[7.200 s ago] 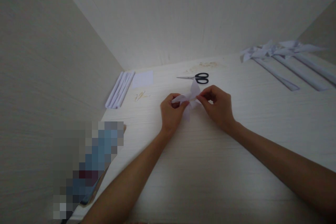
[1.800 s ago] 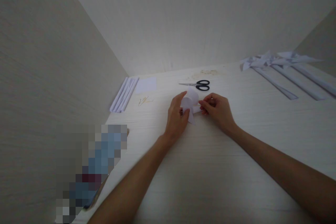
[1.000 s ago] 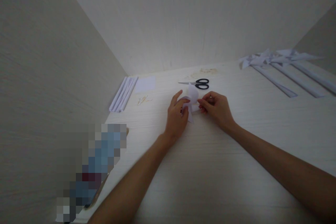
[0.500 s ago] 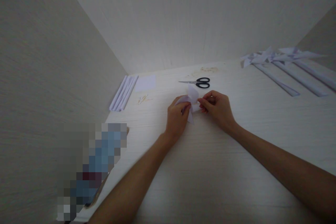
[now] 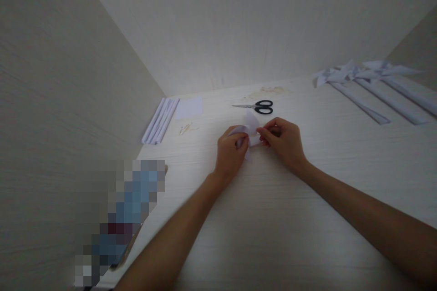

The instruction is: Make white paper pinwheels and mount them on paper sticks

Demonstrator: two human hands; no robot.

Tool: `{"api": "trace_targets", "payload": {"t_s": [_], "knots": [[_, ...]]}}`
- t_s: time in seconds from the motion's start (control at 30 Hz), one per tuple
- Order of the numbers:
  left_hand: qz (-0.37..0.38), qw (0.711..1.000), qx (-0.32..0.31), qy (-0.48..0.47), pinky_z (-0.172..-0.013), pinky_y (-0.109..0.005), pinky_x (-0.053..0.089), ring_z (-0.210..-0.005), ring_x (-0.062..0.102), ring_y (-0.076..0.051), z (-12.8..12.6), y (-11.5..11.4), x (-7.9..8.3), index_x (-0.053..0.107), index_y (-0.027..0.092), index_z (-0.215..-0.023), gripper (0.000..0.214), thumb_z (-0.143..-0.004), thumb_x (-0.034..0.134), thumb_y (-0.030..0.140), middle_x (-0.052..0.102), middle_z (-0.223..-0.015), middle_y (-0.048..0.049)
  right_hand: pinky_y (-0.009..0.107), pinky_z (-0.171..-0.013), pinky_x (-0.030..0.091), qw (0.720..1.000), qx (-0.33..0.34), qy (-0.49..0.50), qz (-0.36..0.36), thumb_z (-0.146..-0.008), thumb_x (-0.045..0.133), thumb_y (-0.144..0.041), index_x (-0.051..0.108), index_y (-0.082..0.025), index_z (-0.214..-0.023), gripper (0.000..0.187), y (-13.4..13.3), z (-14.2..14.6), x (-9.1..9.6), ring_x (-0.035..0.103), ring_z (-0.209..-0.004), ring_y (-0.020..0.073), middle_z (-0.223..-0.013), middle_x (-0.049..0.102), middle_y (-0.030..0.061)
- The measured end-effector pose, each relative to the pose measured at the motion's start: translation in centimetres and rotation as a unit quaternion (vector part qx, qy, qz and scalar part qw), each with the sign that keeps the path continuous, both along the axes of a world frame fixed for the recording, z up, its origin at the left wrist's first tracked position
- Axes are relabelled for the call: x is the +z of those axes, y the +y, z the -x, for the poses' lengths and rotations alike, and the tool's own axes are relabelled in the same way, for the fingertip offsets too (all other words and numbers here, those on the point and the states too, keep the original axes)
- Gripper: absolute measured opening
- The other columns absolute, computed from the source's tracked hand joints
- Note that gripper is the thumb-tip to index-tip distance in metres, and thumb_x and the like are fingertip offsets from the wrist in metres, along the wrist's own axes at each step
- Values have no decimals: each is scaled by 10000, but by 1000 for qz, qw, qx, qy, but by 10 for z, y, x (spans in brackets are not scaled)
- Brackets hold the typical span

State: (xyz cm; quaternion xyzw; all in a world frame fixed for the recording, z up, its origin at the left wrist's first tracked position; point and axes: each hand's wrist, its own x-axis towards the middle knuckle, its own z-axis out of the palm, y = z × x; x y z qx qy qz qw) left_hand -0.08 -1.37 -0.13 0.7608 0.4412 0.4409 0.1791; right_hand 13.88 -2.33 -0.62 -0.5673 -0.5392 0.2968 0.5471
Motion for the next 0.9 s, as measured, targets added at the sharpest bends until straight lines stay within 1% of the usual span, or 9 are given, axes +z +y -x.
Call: {"api": "trace_targets", "payload": {"t_s": [0.13,0.3,0.47,0.57,0.77,0.83,0.9], "knots": [[11,1000,7,-1,-686,-269,473,-758,576,-141,0,0,1,652,129,-704,104,-682,553,104,634,-812,-66,204,-380,425,1000,-4,-10,-18,-680,609,-312,516,-159,-623,188,-1,1,0,530,-391,97,-488,576,-6],[39,999,27,-6,-629,-250,457,-684,560,-125,0,0,1,656,139,-689,109,-686,548,129,632,-737,-47,200,-389,427,998,-15,-28,-54,-662,633,-338,503,-168,-634,216,-3,3,-1,541,-405,98,-483,564,-24],[83,995,59,-20,-573,-240,433,-592,535,-111,1,2,1,662,130,-690,116,-684,549,158,624,-658,-30,209,-455,437,985,-17,-125,-117,-683,623,-312,518,-173,-594,196,-7,4,2,555,-442,98,-480,569,-31],[95,993,68,-27,-557,-239,424,-569,526,-108,2,3,0,665,132,-704,124,-684,548,170,624,-640,-24,216,-482,453,977,-4,-156,-144,-693,616,-294,552,-172,-584,176,-8,5,3,567,-471,102,-522,601,-16],[98,992,76,-34,-559,-236,420,-594,531,-112,2,3,0,666,141,-697,129,-681,541,170,630,-662,-25,230,-539,496,959,49,-182,-212,-710,602,-217,625,-176,-684,54,-10,6,2,605,-618,126,-693,660,29],[97,992,75,-33,-554,-233,417,-592,526,-110,2,3,0,666,143,-697,131,-681,539,171,629,-665,-22,235,-559,504,955,61,-185,-225,-704,607,-194,630,-177,-676,40,-10,6,2,609,-660,132,-720,663,37],[98,992,73,-30,-543,-229,411,-575,516,-105,2,3,0,666,145,-697,132,-682,539,180,623,-651,-17,234,-560,508,955,61,-183,-225,-697,616,-192,631,-179,-660,42,-10,6,1,604,-653,129,-720,657,37]]}}
